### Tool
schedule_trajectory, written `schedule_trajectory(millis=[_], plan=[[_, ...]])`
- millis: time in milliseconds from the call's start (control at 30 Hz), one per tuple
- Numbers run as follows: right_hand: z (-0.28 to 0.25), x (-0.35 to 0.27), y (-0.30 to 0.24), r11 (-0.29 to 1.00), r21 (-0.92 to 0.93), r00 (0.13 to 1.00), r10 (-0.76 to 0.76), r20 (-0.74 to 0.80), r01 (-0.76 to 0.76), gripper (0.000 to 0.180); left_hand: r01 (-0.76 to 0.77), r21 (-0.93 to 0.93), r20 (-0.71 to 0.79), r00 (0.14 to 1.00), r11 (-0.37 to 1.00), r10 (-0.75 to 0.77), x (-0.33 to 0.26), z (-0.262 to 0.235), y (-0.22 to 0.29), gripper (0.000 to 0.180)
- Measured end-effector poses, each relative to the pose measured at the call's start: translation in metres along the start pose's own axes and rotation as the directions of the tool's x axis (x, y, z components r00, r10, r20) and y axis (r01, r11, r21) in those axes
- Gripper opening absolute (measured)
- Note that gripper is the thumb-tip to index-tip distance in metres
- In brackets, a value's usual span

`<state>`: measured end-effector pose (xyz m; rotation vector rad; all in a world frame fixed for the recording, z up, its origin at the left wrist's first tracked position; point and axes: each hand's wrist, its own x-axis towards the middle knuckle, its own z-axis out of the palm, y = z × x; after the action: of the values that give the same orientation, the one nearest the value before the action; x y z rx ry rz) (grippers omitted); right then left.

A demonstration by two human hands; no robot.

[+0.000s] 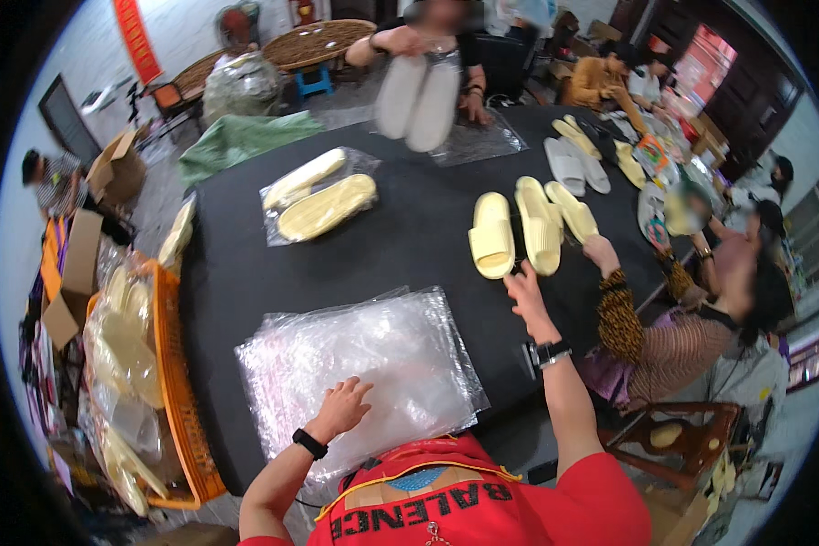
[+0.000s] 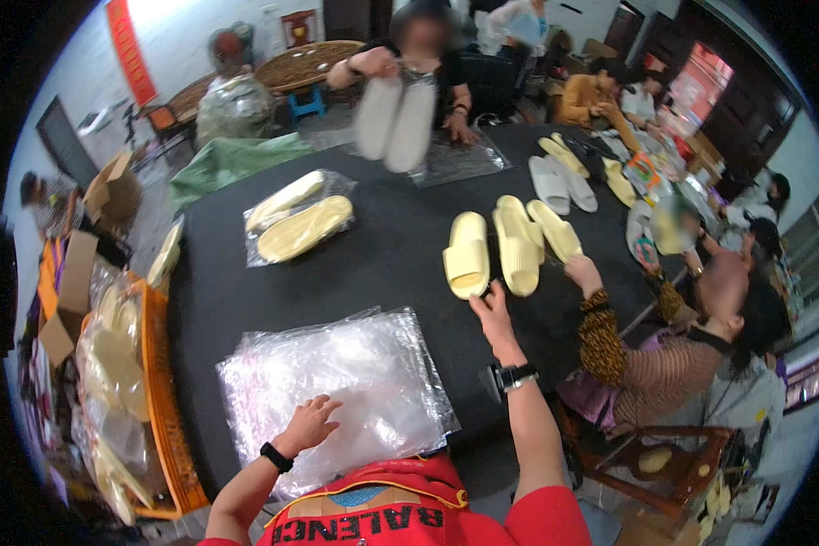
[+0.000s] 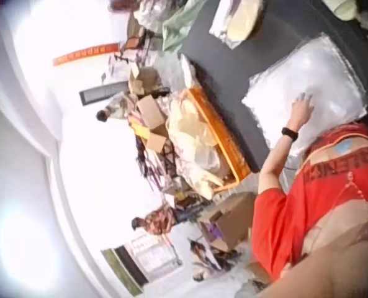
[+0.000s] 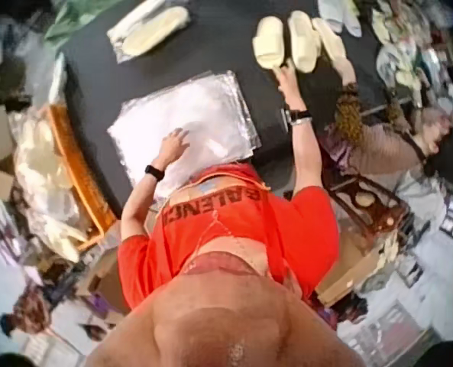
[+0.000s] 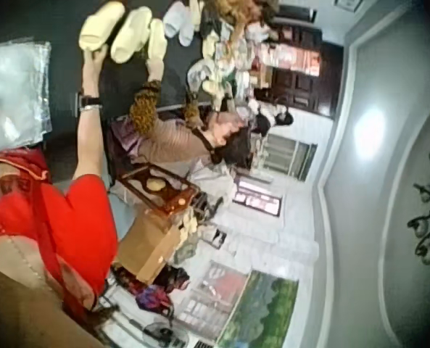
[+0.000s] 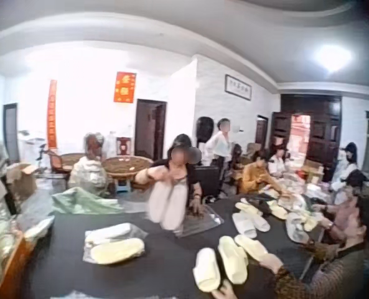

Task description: Packaging pairs of sandals into plastic bags in a shoe manufacturing facility.

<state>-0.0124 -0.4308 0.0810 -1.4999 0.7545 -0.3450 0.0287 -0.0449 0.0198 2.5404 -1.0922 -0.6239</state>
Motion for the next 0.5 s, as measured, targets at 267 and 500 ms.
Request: schedule_trajectory(millis=[267,500], plan=[[0.082,-0.069,0.086,0.812,-0.433,0.791,-0.056,0.609,0.391,0.047,0.081,-0.146,0.000,0.997,0.986,-0.082,-0.013,-0.019,-0.049,0.043],[0.110,-0.148,0.106,0.314,-0.452,0.503,-0.104,0.858,0.835,0.058,0.195,-0.183,-0.217,0.948,0.964,-0.233,-0.064,-0.049,-0.083,0.038]])
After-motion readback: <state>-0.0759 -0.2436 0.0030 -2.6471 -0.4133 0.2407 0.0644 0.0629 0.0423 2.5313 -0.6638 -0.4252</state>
